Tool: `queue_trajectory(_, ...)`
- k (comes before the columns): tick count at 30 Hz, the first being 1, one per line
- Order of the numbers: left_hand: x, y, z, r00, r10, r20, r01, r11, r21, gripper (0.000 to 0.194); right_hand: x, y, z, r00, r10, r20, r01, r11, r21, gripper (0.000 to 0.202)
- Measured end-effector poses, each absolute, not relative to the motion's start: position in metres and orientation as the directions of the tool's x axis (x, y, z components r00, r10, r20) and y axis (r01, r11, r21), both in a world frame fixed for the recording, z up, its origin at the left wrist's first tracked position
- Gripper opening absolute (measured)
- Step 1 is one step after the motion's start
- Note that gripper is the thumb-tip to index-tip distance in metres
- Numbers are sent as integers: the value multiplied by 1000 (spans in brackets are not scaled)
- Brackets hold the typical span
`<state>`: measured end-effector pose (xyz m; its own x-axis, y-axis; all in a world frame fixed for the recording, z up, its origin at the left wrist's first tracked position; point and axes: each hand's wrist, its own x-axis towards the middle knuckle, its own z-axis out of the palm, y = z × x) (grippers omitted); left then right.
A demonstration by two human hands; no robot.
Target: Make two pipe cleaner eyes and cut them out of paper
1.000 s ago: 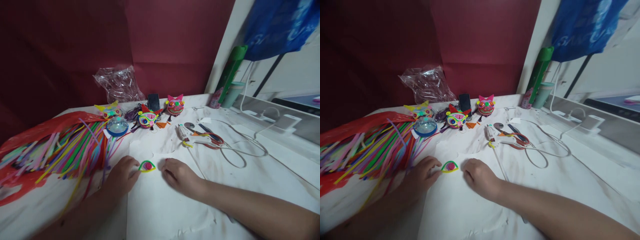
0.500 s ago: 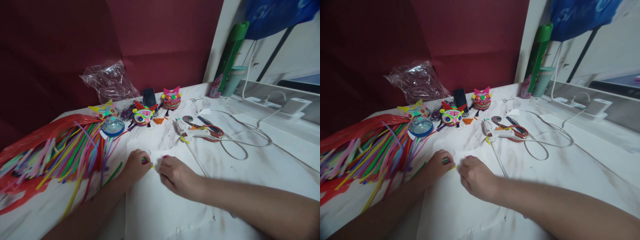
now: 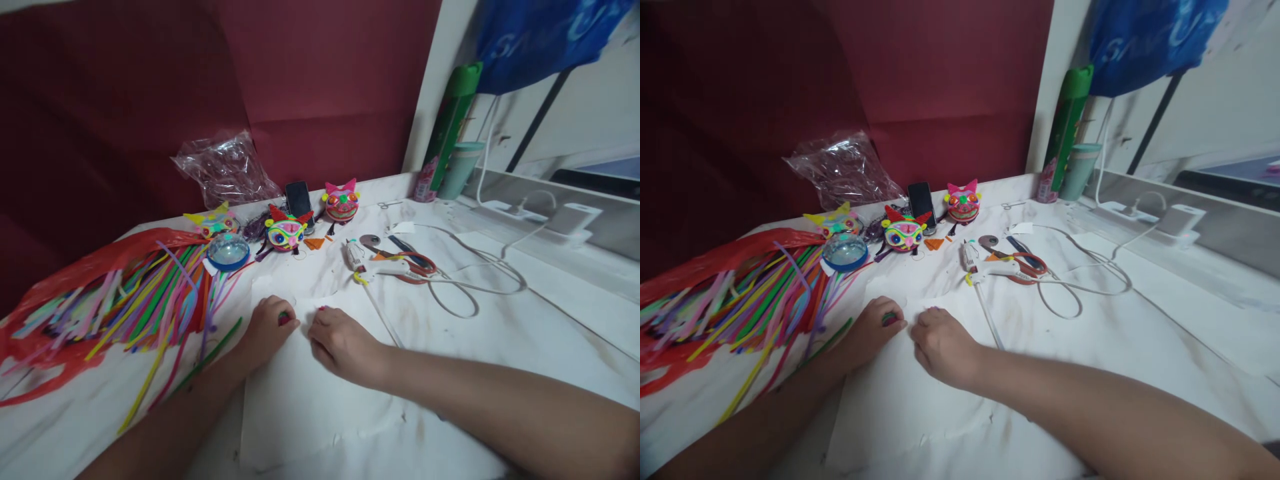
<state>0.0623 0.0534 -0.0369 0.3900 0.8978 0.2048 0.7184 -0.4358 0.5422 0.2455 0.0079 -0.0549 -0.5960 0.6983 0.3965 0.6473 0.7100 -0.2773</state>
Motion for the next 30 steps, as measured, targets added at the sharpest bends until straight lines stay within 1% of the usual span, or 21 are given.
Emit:
queue_trajectory(2,62,52,-38,379,900,217,699,-431,570,6,245,8,-55,-595,695,403,650,711,-267,12)
queue_trajectory(5,58,52,-37,351,914,203,664,-396,635,14,245,8,-55,-599,683,419,650,720,-244,13)
queue_trajectory(8,49,54,-31,235,949,209,637,-313,704,23,244,8,-56,-600,691,403,664,711,-231,13)
queue_trajectory(10,42,55,-26,153,964,216,624,-263,735,23,243,8,-56,-606,706,368,680,699,-222,17)
queue_trajectory(13,34,53,-20,121,972,204,615,-234,753,19,240,8,-55,-622,717,314,703,689,-179,23)
queue_trajectory(17,30,45,-20,126,966,226,635,-254,729,20,235,6,-53,-635,721,278,719,683,-127,22)
queue_trajectory(19,29,42,-24,121,954,274,653,-284,702,19,234,7,-53,-630,719,293,716,684,-139,22)
queue_trajectory(21,27,39,-30,140,932,334,668,-338,662,19,235,8,-55,-616,712,336,701,690,-177,23)
queue_trajectory(24,23,38,-37,225,884,409,669,-446,595,18,238,11,-58,-608,696,383,669,708,-224,25)
queue_trajectory(27,20,37,-43,325,832,450,643,-543,540,17,239,13,-61,-618,685,386,654,720,-230,21)
queue_trajectory(30,20,37,-49,392,790,471,615,-606,505,12,239,13,-63,-618,679,396,646,725,-237,23)
